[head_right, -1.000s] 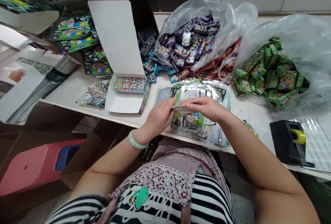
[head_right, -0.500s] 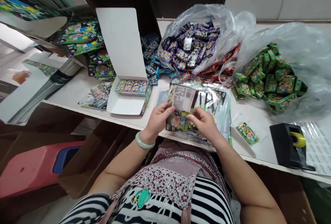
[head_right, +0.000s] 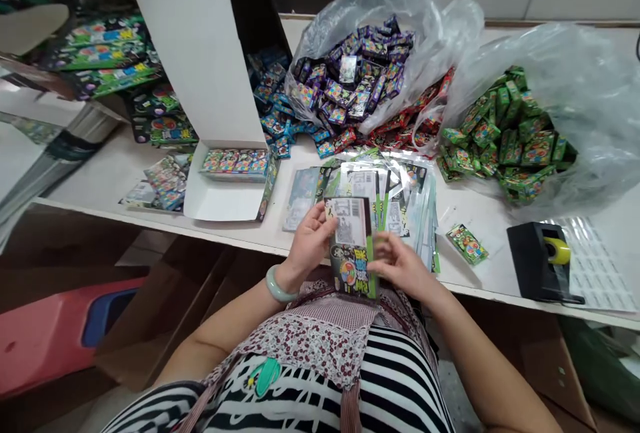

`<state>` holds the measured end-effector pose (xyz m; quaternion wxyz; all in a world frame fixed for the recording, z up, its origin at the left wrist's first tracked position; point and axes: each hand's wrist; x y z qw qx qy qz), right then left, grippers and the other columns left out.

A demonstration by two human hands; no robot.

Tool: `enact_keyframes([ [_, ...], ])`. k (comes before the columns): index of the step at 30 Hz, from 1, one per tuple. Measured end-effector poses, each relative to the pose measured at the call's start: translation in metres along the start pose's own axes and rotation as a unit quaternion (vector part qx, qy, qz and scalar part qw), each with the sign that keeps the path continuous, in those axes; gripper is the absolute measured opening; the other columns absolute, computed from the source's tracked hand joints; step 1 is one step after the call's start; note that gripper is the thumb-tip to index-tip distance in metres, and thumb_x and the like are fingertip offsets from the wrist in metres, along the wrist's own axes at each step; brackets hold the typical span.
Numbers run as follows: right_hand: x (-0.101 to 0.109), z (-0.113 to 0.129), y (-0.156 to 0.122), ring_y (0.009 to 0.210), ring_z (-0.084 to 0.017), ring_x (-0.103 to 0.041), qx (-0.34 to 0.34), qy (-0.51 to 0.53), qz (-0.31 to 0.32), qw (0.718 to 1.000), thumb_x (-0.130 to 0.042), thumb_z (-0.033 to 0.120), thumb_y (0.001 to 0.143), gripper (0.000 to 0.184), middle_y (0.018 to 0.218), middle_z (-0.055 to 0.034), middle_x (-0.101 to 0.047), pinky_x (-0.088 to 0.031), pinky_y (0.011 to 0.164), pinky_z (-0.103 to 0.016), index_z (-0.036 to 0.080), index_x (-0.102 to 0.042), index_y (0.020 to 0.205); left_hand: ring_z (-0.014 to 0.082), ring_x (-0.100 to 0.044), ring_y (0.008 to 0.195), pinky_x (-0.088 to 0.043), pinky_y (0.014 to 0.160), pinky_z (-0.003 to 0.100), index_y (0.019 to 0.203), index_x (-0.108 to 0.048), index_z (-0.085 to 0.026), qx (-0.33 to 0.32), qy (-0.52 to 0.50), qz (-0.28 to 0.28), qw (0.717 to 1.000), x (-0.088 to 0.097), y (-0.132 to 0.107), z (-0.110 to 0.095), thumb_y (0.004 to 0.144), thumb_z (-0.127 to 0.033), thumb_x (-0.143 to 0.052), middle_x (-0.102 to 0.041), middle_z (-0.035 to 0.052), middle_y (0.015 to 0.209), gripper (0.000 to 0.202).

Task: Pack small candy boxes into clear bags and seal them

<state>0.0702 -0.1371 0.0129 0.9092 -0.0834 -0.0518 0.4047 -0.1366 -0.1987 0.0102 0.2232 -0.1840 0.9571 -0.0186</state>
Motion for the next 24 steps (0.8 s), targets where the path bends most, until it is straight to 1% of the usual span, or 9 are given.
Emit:
enact_keyframes([
  [2,0.009,0.011,0.000,0.086,-0.017,-0.069,0.035,0.016,-0.074,0.996,-0.078,0.036,0.076,0.061,0.097,-0.0017,-0.070,-0.058,0.080,-0.036,0.026,-0.044,0.125,0.0163,-0.071,0.096,-0.057,0.087,0.029,0.137,-0.047,-0.025,0.005,0.034,0.037,0.999,-0.003,-0.005,0.005,0.080,-0.042,-0.077,-0.074,0.0044,0.106,0.067],
  [5,0.012,0.022,0.006,0.078,-0.015,-0.068,0.084,0.001,-0.144,0.986,-0.077,0.036,0.076,0.065,0.088,0.0020,-0.069,-0.058,0.078,-0.034,0.027,-0.039,0.129,0.0160,-0.070,0.099,-0.057,0.088,0.030,0.150,-0.032,-0.034,-0.028,0.064,0.070,0.995,-0.003,-0.008,0.004,0.082,-0.038,-0.076,-0.073,0.0031,0.108,0.081],
  [7,0.008,0.021,0.011,0.080,-0.014,-0.068,0.104,-0.021,-0.160,0.981,-0.076,0.037,0.077,0.062,0.091,0.0012,-0.069,-0.057,0.075,-0.032,0.028,-0.042,0.128,0.0169,-0.070,0.102,-0.058,0.090,0.031,0.146,-0.039,-0.035,-0.051,0.088,0.087,0.991,-0.001,-0.007,0.000,0.083,-0.035,-0.076,-0.071,0.0038,0.113,0.073],
  [10,-0.002,0.013,0.014,0.084,-0.015,-0.069,0.128,-0.039,-0.177,0.975,-0.073,0.039,0.082,0.052,0.097,-0.0002,-0.069,-0.058,0.076,-0.031,0.028,-0.049,0.126,0.0186,-0.069,0.104,-0.059,0.088,0.031,0.133,-0.054,-0.031,-0.066,0.136,0.111,0.982,0.005,-0.008,-0.006,0.083,-0.034,-0.076,-0.071,0.0053,0.115,0.054],
  [13,-0.005,0.007,0.013,0.085,-0.015,-0.068,0.141,-0.048,-0.169,0.974,-0.068,0.038,0.086,0.046,0.099,-0.0014,-0.070,-0.058,0.077,-0.031,0.027,-0.053,0.128,0.0179,-0.070,0.100,-0.059,0.081,0.027,0.125,-0.059,-0.029,-0.086,0.167,0.109,0.976,0.010,-0.011,-0.008,0.082,-0.033,-0.077,-0.071,0.0050,0.111,0.046],
  [16,0.001,0.012,0.007,0.080,-0.013,-0.066,0.123,-0.089,-0.112,0.982,-0.063,0.037,0.090,0.030,0.095,-0.0018,-0.070,-0.057,0.073,-0.030,0.024,-0.061,0.117,0.0156,-0.070,0.093,-0.058,0.077,0.025,0.114,-0.063,-0.026,-0.106,0.217,0.107,0.965,0.010,-0.012,-0.009,0.088,-0.035,-0.071,-0.072,0.0035,0.104,0.029],
  [18,0.007,0.020,0.003,0.077,-0.013,-0.065,0.124,-0.129,-0.092,0.980,-0.058,0.036,0.093,0.020,0.090,-0.0018,-0.069,-0.055,0.071,-0.029,0.022,-0.064,0.107,0.0161,-0.070,0.097,-0.058,0.083,0.028,0.105,-0.066,-0.024,-0.124,0.251,0.090,0.956,0.006,-0.010,-0.009,0.094,-0.037,-0.062,-0.072,0.0041,0.106,0.018],
  [21,0.013,0.031,0.005,0.089,-0.015,-0.063,0.144,-0.179,-0.114,0.967,-0.054,0.035,0.095,0.017,0.096,-0.0046,-0.068,-0.053,0.074,-0.030,0.021,-0.063,0.093,0.0178,-0.069,0.105,-0.056,0.093,0.033,0.090,-0.067,-0.021,-0.137,0.257,0.064,0.955,-0.005,-0.006,-0.011,0.097,-0.036,-0.058,-0.074,0.0051,0.110,0.019],
  [24,0.016,0.034,0.015,0.089,-0.016,-0.062,0.115,-0.118,-0.134,0.977,-0.061,0.034,0.088,0.016,0.094,-0.0041,-0.065,-0.052,0.069,-0.028,0.021,-0.061,0.098,0.0176,-0.072,0.101,-0.057,0.092,0.034,0.103,-0.067,-0.022,-0.118,0.211,0.059,0.968,-0.012,-0.002,-0.012,0.095,-0.036,-0.063,-0.077,0.0046,0.104,0.016],
])
Point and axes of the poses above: each hand's wrist, its own y-axis towards the middle knuckle, its own x-axis out of the back of the hand, z = x × y
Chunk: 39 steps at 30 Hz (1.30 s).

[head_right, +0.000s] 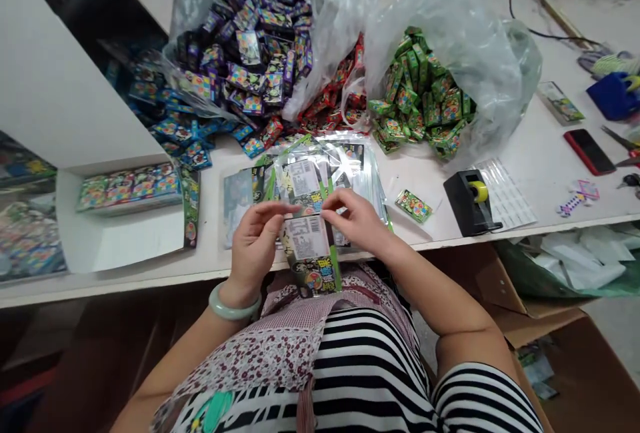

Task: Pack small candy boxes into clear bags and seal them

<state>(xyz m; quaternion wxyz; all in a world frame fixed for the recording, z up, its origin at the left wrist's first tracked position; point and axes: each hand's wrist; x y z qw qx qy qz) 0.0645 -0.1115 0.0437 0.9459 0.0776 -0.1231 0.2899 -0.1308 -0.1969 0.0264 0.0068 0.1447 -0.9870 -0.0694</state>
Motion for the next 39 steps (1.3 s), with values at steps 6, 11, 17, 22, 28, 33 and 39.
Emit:
enact_keyframes([
  [6,-0.004,-0.001,0.006,0.091,-0.016,-0.061,0.022,0.004,0.019,1.000,-0.065,0.035,0.085,0.015,0.098,-0.0046,-0.064,-0.052,0.064,-0.027,0.022,-0.063,0.090,0.0186,-0.073,0.097,-0.058,0.092,0.035,0.090,-0.074,-0.021,-0.005,-0.032,0.011,0.999,0.003,0.002,-0.004,0.086,-0.036,-0.074,-0.077,0.0058,0.099,0.016],
  [11,-0.004,0.013,0.013,0.080,-0.015,-0.061,-0.004,0.009,0.040,0.999,-0.069,0.037,0.082,0.019,0.088,-0.0032,-0.065,-0.051,0.063,-0.028,0.020,-0.062,0.084,0.0146,-0.070,0.080,-0.057,0.075,0.029,0.082,-0.072,-0.019,0.056,-0.063,0.004,0.996,0.005,0.012,-0.007,0.078,-0.034,-0.080,-0.075,0.0030,0.085,0.017],
  [17,-0.007,0.017,0.021,0.077,-0.016,-0.061,-0.027,-0.003,0.078,0.997,-0.066,0.037,0.083,0.019,0.082,-0.0040,-0.067,-0.048,0.065,-0.030,0.019,-0.063,0.079,0.0128,-0.065,0.076,-0.054,0.074,0.028,0.073,-0.066,-0.018,0.049,-0.051,0.031,0.997,0.010,0.019,-0.008,0.077,-0.035,-0.079,-0.070,0.0027,0.079,0.022],
  [22,-0.008,0.026,0.021,0.073,-0.015,-0.060,-0.013,-0.050,0.076,0.996,-0.062,0.033,0.086,0.015,0.081,-0.0041,-0.067,-0.047,0.061,-0.027,0.019,-0.064,0.080,0.0121,-0.064,0.075,-0.055,0.074,0.029,0.073,-0.062,-0.018,0.027,-0.051,0.091,0.994,0.016,0.023,-0.010,0.081,-0.037,-0.076,-0.067,0.0025,0.079,0.025],
  [28,0.000,0.034,0.012,0.081,-0.015,-0.064,0.052,-0.094,0.115,0.988,-0.061,0.029,0.091,0.012,0.088,-0.0047,-0.069,-0.052,0.063,-0.025,0.021,-0.064,0.084,0.0152,-0.070,0.092,-0.058,0.085,0.033,0.080,-0.066,-0.018,0.011,-0.042,0.153,0.987,0.027,0.019,-0.012,0.089,-0.037,-0.070,-0.074,0.0066,0.098,0.021],
  [33,-0.004,0.022,-0.001,0.094,-0.016,-0.067,0.138,-0.091,0.082,0.983,-0.065,0.026,0.092,0.006,0.101,-0.0054,-0.069,-0.057,0.073,-0.028,0.023,-0.065,0.097,0.0157,-0.072,0.088,-0.059,0.083,0.033,0.083,-0.069,-0.019,0.053,-0.053,0.167,0.983,0.035,0.020,-0.012,0.086,-0.038,-0.074,-0.076,0.0058,0.091,0.020],
  [39,-0.008,0.007,-0.008,0.096,-0.017,-0.065,0.183,-0.127,0.033,0.974,-0.062,0.019,0.093,0.007,0.096,-0.0037,-0.068,-0.054,0.082,-0.032,0.024,-0.062,0.097,0.0174,-0.070,0.105,-0.056,0.097,0.036,0.093,-0.073,-0.022,0.019,0.006,0.219,0.975,0.037,0.020,-0.015,0.094,-0.036,-0.064,-0.075,0.0067,0.105,0.017],
])
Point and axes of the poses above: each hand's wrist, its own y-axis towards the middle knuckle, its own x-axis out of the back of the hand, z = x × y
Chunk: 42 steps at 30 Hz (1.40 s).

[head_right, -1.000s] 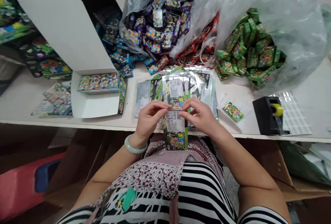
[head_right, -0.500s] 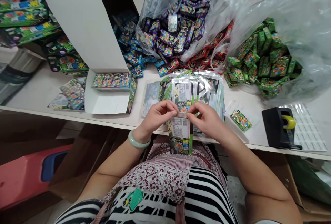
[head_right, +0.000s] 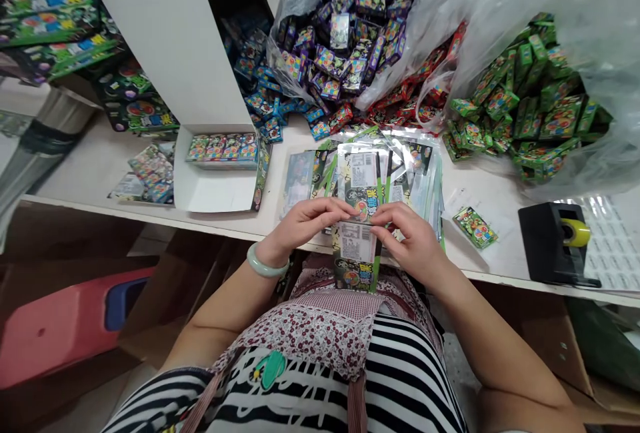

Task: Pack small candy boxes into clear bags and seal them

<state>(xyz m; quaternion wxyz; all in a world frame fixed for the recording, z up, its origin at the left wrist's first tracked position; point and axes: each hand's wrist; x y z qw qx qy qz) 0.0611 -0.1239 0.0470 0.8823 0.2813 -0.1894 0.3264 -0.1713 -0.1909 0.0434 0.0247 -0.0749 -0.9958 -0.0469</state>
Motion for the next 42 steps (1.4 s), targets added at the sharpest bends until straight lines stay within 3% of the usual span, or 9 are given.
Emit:
enact_keyframes([
  [7,-0.009,-0.010,-0.004,0.095,-0.018,-0.064,0.028,-0.012,-0.032,0.999,-0.057,0.016,0.094,0.008,0.095,-0.0045,-0.065,-0.053,0.082,-0.035,0.023,-0.059,0.095,0.0153,-0.069,0.100,-0.058,0.089,0.031,0.103,-0.067,-0.021,-0.068,-0.010,-0.065,0.996,-0.015,-0.007,0.025,0.091,-0.027,-0.069,-0.071,0.0060,0.102,0.014],
  [16,-0.024,-0.007,-0.009,0.098,-0.018,-0.063,-0.021,0.044,-0.086,0.995,-0.054,0.022,0.096,0.005,0.097,-0.0057,-0.065,-0.054,0.083,-0.036,0.023,-0.059,0.097,0.0140,-0.069,0.091,-0.058,0.085,0.031,0.091,-0.067,-0.021,-0.101,0.016,-0.105,0.989,-0.024,0.000,0.024,0.090,-0.024,-0.069,-0.070,0.0037,0.092,0.003],
  [18,-0.014,-0.015,-0.013,0.101,-0.018,-0.064,-0.052,0.073,-0.077,0.993,-0.054,0.026,0.096,0.011,0.104,-0.0063,-0.067,-0.054,0.086,-0.036,0.024,-0.060,0.105,0.0147,-0.069,0.090,-0.057,0.081,0.030,0.089,-0.067,-0.020,-0.096,0.034,-0.122,0.987,-0.023,0.000,0.023,0.090,-0.026,-0.069,-0.070,0.0043,0.090,0.006],
  [21,0.026,-0.048,-0.027,0.100,-0.018,-0.066,-0.159,0.072,-0.124,0.977,-0.057,0.034,0.093,0.025,0.110,-0.0062,-0.069,-0.055,0.085,-0.035,0.024,-0.061,0.115,0.0154,-0.068,0.086,-0.056,0.075,0.028,0.087,-0.067,-0.020,-0.087,0.063,-0.140,0.984,-0.019,0.001,0.025,0.088,-0.029,-0.072,-0.070,0.0047,0.088,0.010],
  [24,0.083,-0.095,-0.051,0.089,-0.020,-0.066,-0.314,-0.093,-0.210,0.921,-0.056,0.031,0.090,0.026,0.103,-0.0081,-0.070,-0.054,0.084,-0.037,0.019,-0.066,0.110,0.0165,-0.069,0.086,-0.056,0.074,0.029,0.084,-0.066,-0.020,-0.082,0.073,-0.151,0.982,-0.018,0.003,0.028,0.086,-0.030,-0.073,-0.071,0.0043,0.087,0.012],
  [27,0.121,-0.130,-0.067,0.092,-0.023,-0.066,-0.415,-0.273,-0.140,0.857,-0.057,0.025,0.087,0.026,0.109,-0.0128,-0.069,-0.050,0.093,-0.039,0.014,-0.071,0.105,0.0164,-0.069,0.086,-0.055,0.073,0.028,0.083,-0.066,-0.021,-0.076,0.075,-0.159,0.982,-0.022,0.006,0.028,0.086,-0.031,-0.074,-0.071,0.0036,0.087,0.013],
  [30,0.128,-0.147,-0.066,0.100,-0.026,-0.065,-0.442,-0.306,-0.108,0.836,-0.056,0.028,0.089,0.028,0.111,-0.0147,-0.068,-0.047,0.097,-0.039,0.014,-0.074,0.104,0.0162,-0.069,0.086,-0.055,0.073,0.028,0.084,-0.066,-0.021,-0.070,0.079,-0.155,0.982,-0.026,0.008,0.026,0.086,-0.031,-0.073,-0.071,0.0030,0.088,0.012],
  [35,0.120,-0.158,-0.050,0.103,-0.026,-0.063,-0.441,-0.285,-0.111,0.844,-0.063,0.030,0.085,0.026,0.114,-0.0131,-0.066,-0.046,0.095,-0.037,0.016,-0.074,0.103,0.0170,-0.069,0.086,-0.056,0.074,0.030,0.084,-0.065,-0.022,-0.058,0.090,-0.156,0.982,-0.024,0.008,0.024,0.085,-0.033,-0.075,-0.071,0.0028,0.088,0.015],
  [42,0.121,-0.163,-0.051,0.081,-0.018,-0.061,-0.451,-0.166,-0.145,0.865,-0.063,0.026,0.080,0.008,0.087,-0.0055,-0.065,-0.050,0.084,-0.036,0.018,-0.063,0.079,0.0176,-0.068,0.085,-0.055,0.074,0.030,0.083,-0.065,-0.022,-0.048,0.086,-0.172,0.980,-0.025,0.006,0.024,0.083,-0.034,-0.075,-0.071,0.0031,0.087,0.016],
])
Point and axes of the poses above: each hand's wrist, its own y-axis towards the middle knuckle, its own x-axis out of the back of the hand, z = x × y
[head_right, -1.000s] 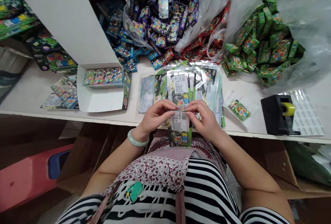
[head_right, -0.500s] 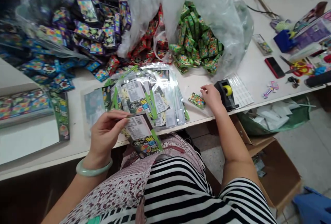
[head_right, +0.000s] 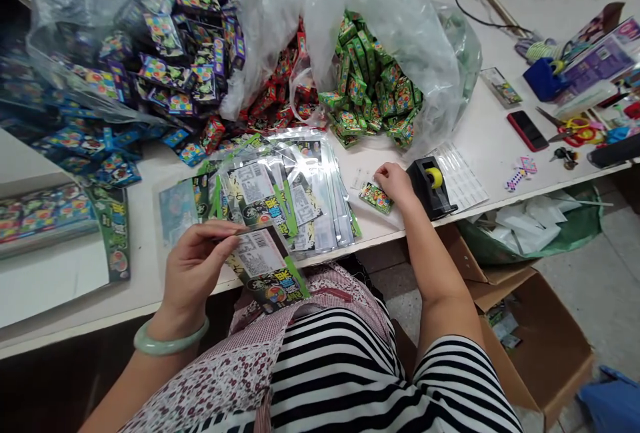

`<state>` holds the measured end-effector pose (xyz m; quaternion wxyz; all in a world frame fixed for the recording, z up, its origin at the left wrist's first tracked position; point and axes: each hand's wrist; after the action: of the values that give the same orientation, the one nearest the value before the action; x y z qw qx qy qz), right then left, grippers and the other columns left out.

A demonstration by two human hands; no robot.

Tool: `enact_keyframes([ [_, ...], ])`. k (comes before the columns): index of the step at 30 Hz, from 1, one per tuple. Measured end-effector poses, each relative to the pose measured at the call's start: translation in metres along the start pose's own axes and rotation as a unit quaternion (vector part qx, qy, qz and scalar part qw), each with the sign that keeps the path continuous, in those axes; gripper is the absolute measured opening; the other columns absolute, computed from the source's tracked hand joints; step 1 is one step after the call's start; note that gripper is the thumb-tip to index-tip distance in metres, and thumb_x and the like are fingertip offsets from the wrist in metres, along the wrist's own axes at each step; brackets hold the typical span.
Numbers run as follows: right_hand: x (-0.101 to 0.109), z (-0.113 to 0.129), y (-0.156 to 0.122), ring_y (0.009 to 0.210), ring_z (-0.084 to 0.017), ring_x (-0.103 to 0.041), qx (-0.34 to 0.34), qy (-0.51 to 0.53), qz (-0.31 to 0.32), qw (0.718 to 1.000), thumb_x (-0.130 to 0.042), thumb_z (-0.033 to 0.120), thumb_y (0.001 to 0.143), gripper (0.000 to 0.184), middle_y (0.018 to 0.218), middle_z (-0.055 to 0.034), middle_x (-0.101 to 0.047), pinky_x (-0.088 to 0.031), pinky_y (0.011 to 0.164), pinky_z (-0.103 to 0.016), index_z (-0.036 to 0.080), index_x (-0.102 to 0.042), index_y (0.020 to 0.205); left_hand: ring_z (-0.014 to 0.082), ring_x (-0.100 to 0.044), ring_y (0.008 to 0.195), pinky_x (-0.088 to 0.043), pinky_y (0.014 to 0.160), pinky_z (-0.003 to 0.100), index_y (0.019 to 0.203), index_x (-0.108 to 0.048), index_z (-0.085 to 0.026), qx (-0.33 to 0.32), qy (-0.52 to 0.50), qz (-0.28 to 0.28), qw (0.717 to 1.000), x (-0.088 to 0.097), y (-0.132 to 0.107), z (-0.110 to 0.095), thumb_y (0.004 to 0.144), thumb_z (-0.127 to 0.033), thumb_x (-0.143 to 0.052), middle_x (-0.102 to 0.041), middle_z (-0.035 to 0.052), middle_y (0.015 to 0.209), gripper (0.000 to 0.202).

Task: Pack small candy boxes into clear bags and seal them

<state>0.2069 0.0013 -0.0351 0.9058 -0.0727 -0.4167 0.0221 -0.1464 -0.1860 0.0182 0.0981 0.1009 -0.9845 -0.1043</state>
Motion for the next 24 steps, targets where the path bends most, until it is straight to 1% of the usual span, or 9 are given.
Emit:
enact_keyframes([
  [3,0.015,0.000,-0.007,0.066,-0.015,-0.059,-0.018,0.081,0.032,0.996,-0.065,0.036,0.080,0.021,0.072,-0.0006,-0.059,-0.054,0.070,-0.034,0.020,-0.053,0.075,0.0172,-0.067,0.085,-0.055,0.075,0.030,0.084,-0.065,-0.021,-0.006,0.000,0.009,1.000,-0.002,0.001,0.001,0.085,-0.036,-0.074,-0.070,0.0036,0.087,0.017],
  [5,0.028,0.011,-0.016,0.065,-0.013,-0.058,-0.016,0.127,0.047,0.991,-0.067,0.043,0.078,0.029,0.071,0.0016,-0.057,-0.055,0.068,-0.033,0.021,-0.049,0.075,0.0168,-0.067,0.085,-0.055,0.076,0.030,0.085,-0.065,-0.021,-0.023,-0.003,0.017,1.000,-0.005,0.002,0.002,0.086,-0.036,-0.072,-0.069,0.0040,0.087,0.017],
  [7,0.037,0.035,-0.031,0.067,-0.012,-0.057,0.027,0.177,0.078,0.981,-0.069,0.048,0.076,0.033,0.073,0.0025,-0.056,-0.055,0.069,-0.032,0.021,-0.050,0.076,0.0161,-0.066,0.085,-0.054,0.077,0.029,0.086,-0.065,-0.020,-0.044,-0.008,0.021,0.999,-0.009,0.002,0.003,0.088,-0.034,-0.070,-0.069,0.0041,0.087,0.015],
  [9,0.038,0.073,-0.052,0.069,-0.012,-0.057,0.133,0.234,0.151,0.951,-0.073,0.047,0.075,0.031,0.075,0.0017,-0.058,-0.053,0.071,-0.030,0.021,-0.056,0.079,0.0152,-0.066,0.086,-0.054,0.078,0.029,0.087,-0.064,-0.020,-0.063,-0.009,0.022,0.998,-0.013,0.003,0.004,0.090,-0.031,-0.068,-0.068,0.0039,0.088,0.012],
  [12,0.021,0.136,-0.087,0.072,-0.013,-0.057,0.268,0.220,0.266,0.900,-0.070,0.042,0.082,0.023,0.077,-0.0002,-0.062,-0.050,0.072,-0.030,0.021,-0.061,0.080,0.0139,-0.064,0.085,-0.052,0.078,0.028,0.089,-0.062,-0.020,-0.078,-0.006,0.021,0.997,-0.017,0.003,0.005,0.092,-0.030,-0.065,-0.066,0.0032,0.088,0.011],
  [15,-0.006,0.182,-0.110,0.071,-0.014,-0.057,0.326,0.167,0.301,0.880,-0.066,0.039,0.087,0.021,0.075,-0.0004,-0.064,-0.047,0.068,-0.030,0.021,-0.061,0.078,0.0134,-0.062,0.082,-0.051,0.074,0.028,0.089,-0.061,-0.020,-0.084,0.000,0.026,0.996,-0.016,0.001,0.003,0.093,-0.030,-0.062,-0.064,0.0021,0.086,0.011],
  [17,-0.022,0.196,-0.114,0.069,-0.014,-0.056,0.328,0.134,0.301,0.885,-0.066,0.038,0.087,0.021,0.073,-0.0002,-0.064,-0.044,0.064,-0.030,0.020,-0.060,0.077,0.0136,-0.061,0.082,-0.050,0.073,0.029,0.089,-0.060,-0.021,-0.087,0.000,0.031,0.996,-0.013,0.000,0.001,0.094,-0.028,-0.060,-0.064,0.0019,0.086,0.008],
  [19,-0.032,0.200,-0.112,0.067,-0.014,-0.056,0.322,0.114,0.304,0.889,-0.067,0.037,0.085,0.020,0.073,-0.0003,-0.065,-0.043,0.062,-0.029,0.020,-0.061,0.077,0.0139,-0.061,0.082,-0.050,0.073,0.029,0.091,-0.060,-0.021,-0.090,-0.005,0.035,0.995,-0.010,-0.001,0.000,0.094,-0.025,-0.057,-0.064,0.0017,0.087,0.006],
  [24,-0.039,0.201,-0.104,0.064,-0.012,-0.053,0.313,0.097,0.317,0.890,-0.069,0.039,0.084,0.022,0.070,0.0004,-0.063,-0.040,0.060,-0.028,0.020,-0.061,0.076,0.0148,-0.060,0.081,-0.049,0.072,0.030,0.091,-0.060,-0.021,-0.074,-0.021,0.040,0.996,-0.007,0.000,0.003,0.094,-0.026,-0.057,-0.063,0.0016,0.086,0.007],
])
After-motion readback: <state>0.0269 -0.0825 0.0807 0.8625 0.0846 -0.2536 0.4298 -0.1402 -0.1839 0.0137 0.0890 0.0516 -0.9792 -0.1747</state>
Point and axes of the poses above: each hand's wrist, its own y-axis towards the middle knuckle, its own x-axis out of the back of the hand, z = x × y
